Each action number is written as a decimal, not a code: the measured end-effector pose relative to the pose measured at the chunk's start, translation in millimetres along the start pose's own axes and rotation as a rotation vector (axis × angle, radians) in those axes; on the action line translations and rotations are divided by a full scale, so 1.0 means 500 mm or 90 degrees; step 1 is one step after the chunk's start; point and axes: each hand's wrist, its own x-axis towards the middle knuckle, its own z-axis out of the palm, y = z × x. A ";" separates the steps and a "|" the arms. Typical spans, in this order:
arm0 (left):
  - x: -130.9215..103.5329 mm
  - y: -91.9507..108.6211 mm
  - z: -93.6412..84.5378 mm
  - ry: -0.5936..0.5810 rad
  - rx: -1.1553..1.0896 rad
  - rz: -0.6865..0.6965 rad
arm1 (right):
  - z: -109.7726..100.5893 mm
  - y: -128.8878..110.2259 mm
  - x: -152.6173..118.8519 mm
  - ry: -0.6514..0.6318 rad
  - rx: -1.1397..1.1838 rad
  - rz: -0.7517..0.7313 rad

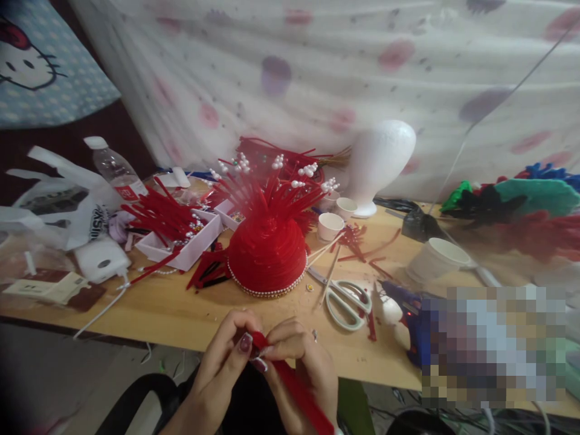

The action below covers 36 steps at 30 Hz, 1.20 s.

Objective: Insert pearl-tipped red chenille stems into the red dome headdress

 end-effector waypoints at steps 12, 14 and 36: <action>0.016 0.025 -0.013 -0.183 -0.157 0.002 | -0.008 -0.006 -0.015 -0.024 0.162 0.167; 0.018 0.016 -0.017 -0.178 -0.181 -0.013 | -0.014 -0.002 -0.015 -0.043 0.158 0.164; 0.027 -0.031 -0.025 0.042 0.305 0.294 | -0.020 0.042 -0.015 -0.189 -0.405 0.087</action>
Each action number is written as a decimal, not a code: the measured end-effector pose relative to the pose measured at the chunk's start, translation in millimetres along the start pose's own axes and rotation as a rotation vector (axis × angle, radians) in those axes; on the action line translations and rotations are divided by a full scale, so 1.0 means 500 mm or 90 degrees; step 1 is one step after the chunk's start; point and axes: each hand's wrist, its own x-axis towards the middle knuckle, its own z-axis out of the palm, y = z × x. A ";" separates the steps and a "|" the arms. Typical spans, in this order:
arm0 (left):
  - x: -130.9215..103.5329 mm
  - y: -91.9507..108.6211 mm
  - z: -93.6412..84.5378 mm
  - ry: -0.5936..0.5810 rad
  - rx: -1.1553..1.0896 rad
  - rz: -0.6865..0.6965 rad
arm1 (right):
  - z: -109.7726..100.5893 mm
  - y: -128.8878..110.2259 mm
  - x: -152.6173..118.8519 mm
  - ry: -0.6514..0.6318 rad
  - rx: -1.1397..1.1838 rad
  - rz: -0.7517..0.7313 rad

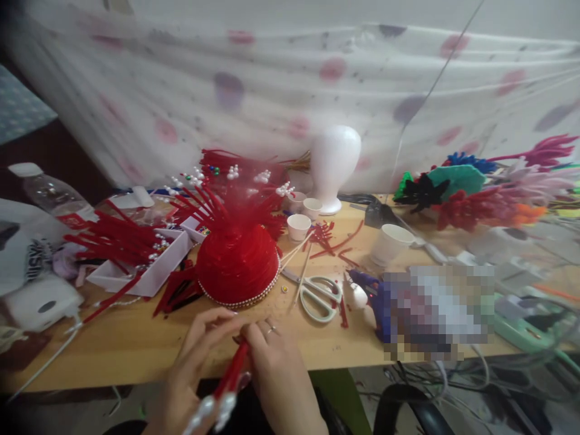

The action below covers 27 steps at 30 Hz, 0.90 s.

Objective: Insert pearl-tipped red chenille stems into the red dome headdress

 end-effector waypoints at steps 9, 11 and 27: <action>0.007 -0.012 -0.029 0.013 0.154 0.183 | -0.010 -0.020 0.001 -0.031 0.166 0.225; 0.011 -0.014 -0.035 0.022 0.159 0.191 | -0.007 -0.020 0.003 -0.041 0.210 0.239; 0.004 -0.060 0.006 0.072 0.122 0.170 | 0.058 0.003 -0.013 0.061 0.176 0.196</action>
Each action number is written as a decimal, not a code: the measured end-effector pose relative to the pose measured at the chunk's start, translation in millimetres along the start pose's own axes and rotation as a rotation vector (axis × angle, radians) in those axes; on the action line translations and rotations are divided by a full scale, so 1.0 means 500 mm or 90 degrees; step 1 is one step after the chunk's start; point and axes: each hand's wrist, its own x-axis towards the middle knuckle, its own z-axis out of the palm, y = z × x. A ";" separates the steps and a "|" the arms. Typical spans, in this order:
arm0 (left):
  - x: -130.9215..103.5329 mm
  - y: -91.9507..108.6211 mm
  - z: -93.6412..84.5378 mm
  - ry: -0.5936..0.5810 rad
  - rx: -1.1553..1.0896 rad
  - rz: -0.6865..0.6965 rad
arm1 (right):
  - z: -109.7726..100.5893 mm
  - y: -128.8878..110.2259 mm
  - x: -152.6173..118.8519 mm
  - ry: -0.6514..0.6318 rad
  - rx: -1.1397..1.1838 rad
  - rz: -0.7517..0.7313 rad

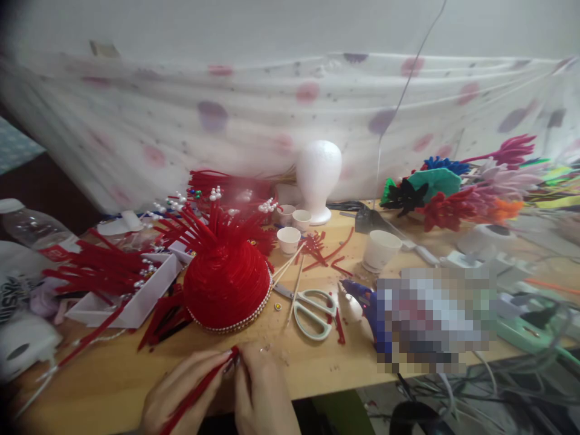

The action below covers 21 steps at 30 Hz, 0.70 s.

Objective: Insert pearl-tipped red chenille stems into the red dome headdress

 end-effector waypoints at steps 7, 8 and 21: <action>0.004 0.006 -0.009 0.007 0.034 0.000 | 0.013 0.010 -0.002 0.078 -0.149 -0.105; 0.003 0.006 -0.009 0.016 0.031 -0.005 | 0.013 0.012 -0.002 0.078 -0.151 -0.111; 0.023 0.019 -0.016 0.093 -0.055 -0.305 | -0.045 -0.018 0.003 0.034 -0.036 -0.103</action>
